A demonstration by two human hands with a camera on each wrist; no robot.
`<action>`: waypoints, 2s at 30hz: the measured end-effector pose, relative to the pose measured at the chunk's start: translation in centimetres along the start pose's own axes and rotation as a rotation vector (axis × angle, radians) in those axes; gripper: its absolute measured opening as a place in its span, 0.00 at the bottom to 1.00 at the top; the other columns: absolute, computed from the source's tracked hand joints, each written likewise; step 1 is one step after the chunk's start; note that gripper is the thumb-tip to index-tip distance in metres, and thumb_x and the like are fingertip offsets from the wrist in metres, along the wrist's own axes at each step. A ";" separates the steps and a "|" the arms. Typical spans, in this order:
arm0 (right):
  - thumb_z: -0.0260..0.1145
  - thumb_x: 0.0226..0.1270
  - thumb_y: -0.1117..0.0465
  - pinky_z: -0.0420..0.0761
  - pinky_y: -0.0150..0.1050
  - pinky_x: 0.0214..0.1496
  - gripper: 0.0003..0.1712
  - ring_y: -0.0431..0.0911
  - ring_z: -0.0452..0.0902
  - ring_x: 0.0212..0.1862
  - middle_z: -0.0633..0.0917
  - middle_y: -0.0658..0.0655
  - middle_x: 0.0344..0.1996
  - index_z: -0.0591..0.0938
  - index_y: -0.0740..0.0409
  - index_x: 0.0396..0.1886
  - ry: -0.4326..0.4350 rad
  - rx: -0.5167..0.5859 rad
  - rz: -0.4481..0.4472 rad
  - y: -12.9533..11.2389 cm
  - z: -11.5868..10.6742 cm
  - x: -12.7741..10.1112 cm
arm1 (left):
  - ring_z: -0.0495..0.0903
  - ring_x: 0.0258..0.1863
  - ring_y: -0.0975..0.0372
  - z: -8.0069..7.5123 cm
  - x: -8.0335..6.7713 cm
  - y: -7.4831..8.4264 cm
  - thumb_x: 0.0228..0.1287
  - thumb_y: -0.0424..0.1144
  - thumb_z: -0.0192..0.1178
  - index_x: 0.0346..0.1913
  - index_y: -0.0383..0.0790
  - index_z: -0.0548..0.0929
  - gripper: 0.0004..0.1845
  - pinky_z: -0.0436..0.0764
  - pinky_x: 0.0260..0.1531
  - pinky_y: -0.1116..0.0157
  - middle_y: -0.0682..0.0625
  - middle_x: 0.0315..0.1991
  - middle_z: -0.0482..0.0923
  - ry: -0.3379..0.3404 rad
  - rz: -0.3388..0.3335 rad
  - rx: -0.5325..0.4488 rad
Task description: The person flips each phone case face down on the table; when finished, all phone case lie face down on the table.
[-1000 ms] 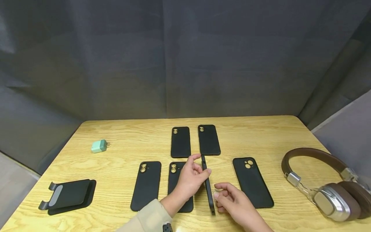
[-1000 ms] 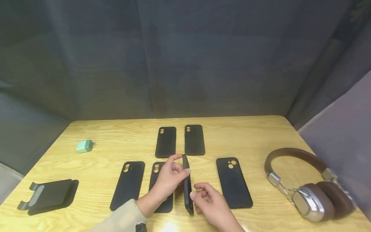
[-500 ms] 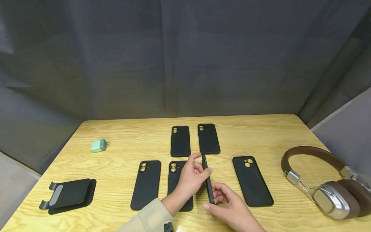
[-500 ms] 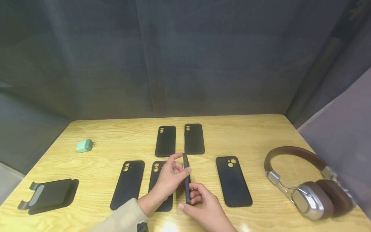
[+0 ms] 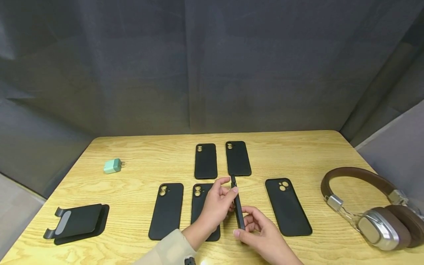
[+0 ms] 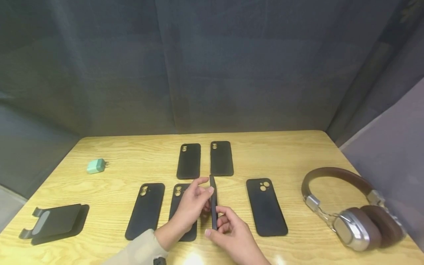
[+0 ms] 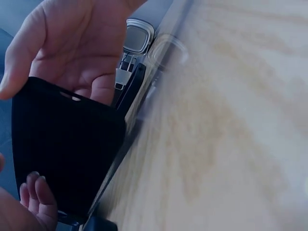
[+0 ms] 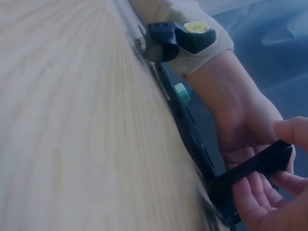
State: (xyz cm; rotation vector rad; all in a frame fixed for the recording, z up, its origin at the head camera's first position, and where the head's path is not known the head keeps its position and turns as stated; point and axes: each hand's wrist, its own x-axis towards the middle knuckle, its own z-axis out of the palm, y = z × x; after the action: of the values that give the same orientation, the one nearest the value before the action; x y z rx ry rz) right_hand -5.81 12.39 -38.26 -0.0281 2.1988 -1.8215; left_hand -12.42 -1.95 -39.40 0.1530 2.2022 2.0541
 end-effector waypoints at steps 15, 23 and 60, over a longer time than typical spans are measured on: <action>0.68 0.54 0.66 0.77 0.33 0.38 0.31 0.46 0.75 0.37 0.77 0.62 0.39 0.69 0.60 0.59 0.103 0.089 -0.037 -1.6 -0.1 -0.8 | 0.78 0.37 0.63 0.2 -0.7 -0.7 0.66 0.38 0.46 0.68 0.30 0.57 0.29 0.79 0.44 0.60 0.43 0.43 0.77 -0.160 -0.205 -0.269; 0.67 0.56 0.65 0.79 0.35 0.38 0.30 0.45 0.76 0.37 0.78 0.60 0.38 0.69 0.63 0.59 0.105 0.113 -0.023 -1.5 -0.9 -1.1 | 0.79 0.34 0.61 -0.3 -0.8 -0.6 0.61 0.35 0.52 0.66 0.31 0.59 0.30 0.81 0.40 0.60 0.44 0.40 0.77 -0.157 -0.203 -0.283; 0.68 0.54 0.66 0.81 0.38 0.29 0.32 0.44 0.78 0.27 0.75 0.59 0.33 0.70 0.69 0.60 0.212 -0.216 0.258 1.9 -2.9 -0.2 | 0.81 0.32 0.60 -0.9 -0.7 -0.7 0.53 0.25 0.60 0.62 0.25 0.66 0.30 0.80 0.30 0.65 0.46 0.35 0.73 -0.158 -0.106 0.185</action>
State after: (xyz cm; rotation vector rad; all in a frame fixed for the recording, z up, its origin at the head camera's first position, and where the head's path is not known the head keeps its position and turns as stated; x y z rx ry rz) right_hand -5.94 15.61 -39.55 0.4022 2.4023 -1.5027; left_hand -11.88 -2.99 -39.99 0.2042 2.2475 1.7203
